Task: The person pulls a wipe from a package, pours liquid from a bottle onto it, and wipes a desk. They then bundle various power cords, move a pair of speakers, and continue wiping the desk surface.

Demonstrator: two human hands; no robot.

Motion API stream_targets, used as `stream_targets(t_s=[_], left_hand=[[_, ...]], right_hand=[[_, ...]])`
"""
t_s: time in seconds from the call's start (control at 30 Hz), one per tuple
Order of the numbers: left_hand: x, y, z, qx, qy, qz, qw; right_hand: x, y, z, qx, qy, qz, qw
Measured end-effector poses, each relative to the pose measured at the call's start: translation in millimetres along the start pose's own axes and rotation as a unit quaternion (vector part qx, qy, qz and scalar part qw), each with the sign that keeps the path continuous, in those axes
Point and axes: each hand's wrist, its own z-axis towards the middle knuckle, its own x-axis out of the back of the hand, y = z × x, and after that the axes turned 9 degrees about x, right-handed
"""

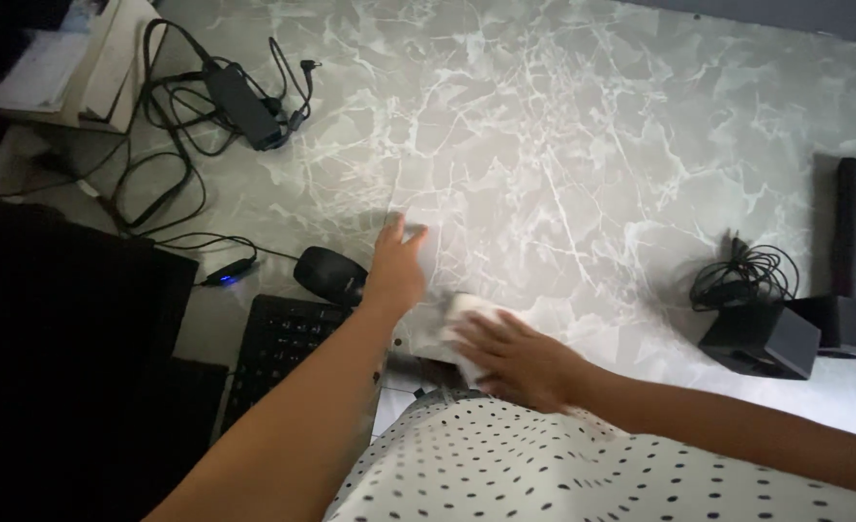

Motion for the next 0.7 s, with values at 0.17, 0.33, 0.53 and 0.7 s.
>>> stream_targets(t_s=[0.17, 0.33, 0.53, 0.7], left_hand=[[5, 7, -1, 0.063, -0.042, 0.002, 0.997], [9, 11, -3, 0.025, 0.001, 0.024, 0.999], [9, 29, 3, 0.091, 0.002, 0.017, 0.996], [0, 47, 33, 0.090, -0.028, 0.052, 0.994]], right_hand=[[18, 5, 36, 0.081, 0.039, 0.029, 0.996], [20, 27, -8, -0.022, 0.040, 0.114, 0.992], [-8, 93, -43, -0.304, 0.182, 0.126, 0.927], [20, 109, 10, -0.449, 0.129, 0.118, 0.876]])
